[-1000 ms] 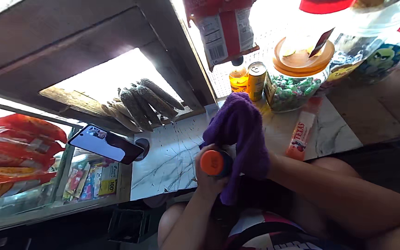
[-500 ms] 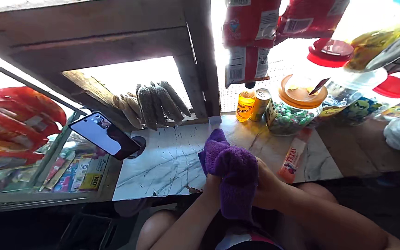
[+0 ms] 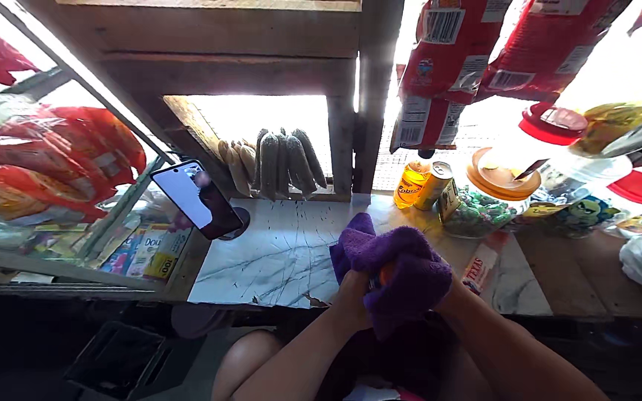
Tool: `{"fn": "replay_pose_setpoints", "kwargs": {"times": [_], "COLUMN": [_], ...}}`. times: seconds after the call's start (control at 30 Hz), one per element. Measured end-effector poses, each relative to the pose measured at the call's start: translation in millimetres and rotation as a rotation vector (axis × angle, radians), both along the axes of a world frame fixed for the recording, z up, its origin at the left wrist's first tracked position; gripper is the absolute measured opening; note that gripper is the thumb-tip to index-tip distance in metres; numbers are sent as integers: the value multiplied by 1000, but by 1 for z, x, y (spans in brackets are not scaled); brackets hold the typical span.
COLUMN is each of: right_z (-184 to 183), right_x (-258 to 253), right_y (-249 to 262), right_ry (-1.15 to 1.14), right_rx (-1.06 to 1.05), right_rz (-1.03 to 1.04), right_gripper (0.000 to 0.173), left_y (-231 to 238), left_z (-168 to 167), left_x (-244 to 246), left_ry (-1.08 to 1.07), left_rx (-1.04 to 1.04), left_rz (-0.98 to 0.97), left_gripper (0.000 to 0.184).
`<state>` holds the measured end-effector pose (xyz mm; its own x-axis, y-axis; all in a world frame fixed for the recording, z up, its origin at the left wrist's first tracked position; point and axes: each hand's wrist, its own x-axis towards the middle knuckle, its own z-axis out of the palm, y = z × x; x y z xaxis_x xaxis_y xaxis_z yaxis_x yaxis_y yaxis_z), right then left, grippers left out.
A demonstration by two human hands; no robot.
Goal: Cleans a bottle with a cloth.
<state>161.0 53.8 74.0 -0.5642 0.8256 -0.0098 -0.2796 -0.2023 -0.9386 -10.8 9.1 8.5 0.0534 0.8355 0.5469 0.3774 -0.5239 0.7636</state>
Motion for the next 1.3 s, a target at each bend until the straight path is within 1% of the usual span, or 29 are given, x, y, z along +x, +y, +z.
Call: {"fn": "replay_pose_setpoints", "kwargs": {"times": [0.03, 0.07, 0.13, 0.17, 0.2, 0.27, 0.3, 0.37, 0.4, 0.5, 0.57, 0.63, 0.7, 0.73, 0.77, 0.8, 0.87, 0.9, 0.97, 1.0, 1.03, 1.07, 1.1, 1.13, 1.17, 1.2, 1.3], "right_z": [12, 25, 29, 22, 17, 16, 15, 15, 17, 19, 13, 4, 0, 4, 15, 26, 42, 38, 11, -4, -24, -45, -49, -44, -37, -36, -39], "right_x": [1, 0, 0, 0, -1, -4, -5, -8, -10, -11, -10, -8, -5, -3, -4, -5, -8, -6, 0, 7, 17, 28, 30, 28, 27, 29, 34], "right_y": [0, -2, -4, -4, -5, -9, -9, -8, -7, -4, -3, -3, -6, -9, -11, -13, -14, -12, -4, -1, 3, 8, 11, 12, 12, 14, 17], "right_ry": [-102, -166, -169, -160, -165, -202, -210, -225, -248, -297, -205, -56, 41, 47, 15, -21, -54, -30, 55, 110, 193, 286, 331, 337, 296, 303, 349], "right_rx": [-15, 30, 290, 455, 552, 619, 647, 716, 737, 720, 647, 546, 354, 201, 16, -119, -267, -290, -284, -227, -100, 57, 145, 181, 228, 263, 329], "right_rz": [19, 34, 62, 74, 56, 11, 1, -31, -50, -84, -93, -73, -50, -58, -94, -146, -261, -296, -348, -337, -288, -226, -221, -238, -251, -249, -189], "right_gripper": [18, 19, 26, 28, 32, 33, 32, 29, 28, 23, 16, 17, 21, 20, 19, 19, 23, 24, 24, 21, 16, 16, 24, 28, 30, 32, 25], "left_y": [0, 1, 3, 3, 2, 3, 4, 6, 7, 7, 7, 8, 8, 9, 10, 11, 15, 17, 20, 22, 24, 25, 25, 24, 23, 23, 21], "left_z": [-3, -6, -11, -11, -8, -5, -10, -15, -13, -8, -8, -10, -9, -6, -3, 0, -3, -7, -10, -10, -10, -10, -10, -10, -10, -12, -12], "left_x": [-1, -1, -1, -1, 0, 1, 0, -1, 0, 1, 0, -1, -2, -3, -4, -5, -7, -8, -13, -14, -15, -15, -16, -16, -16, -15, -15], "left_ry": [-16, -26, -33, -21, -20, -25, -40, -35, -21, 22, 20, 10, 3, 7, 4, -6, -20, -18, -11, -26, -43, -46, -43, -46, -59, -89, -189], "left_rx": [36, 79, 128, 119, 102, 97, 114, 167, 195, 229, 235, 223, 210, 207, 204, 201, 215, 205, 158, 149, 154, 163, 172, 179, 179, 172, 146], "left_rz": [-8, -14, -35, -34, -21, -26, -61, -87, -72, -38, -40, -51, -76, -89, -105, -122, -126, -136, -206, -244, -268, -273, -269, -270, -275, -286, -312], "left_gripper": [41, 41, 39, 40, 41, 35, 33, 36, 33, 31, 31, 33, 36, 36, 37, 40, 45, 51, 65, 69, 70, 72, 74, 76, 78, 79, 75]}}
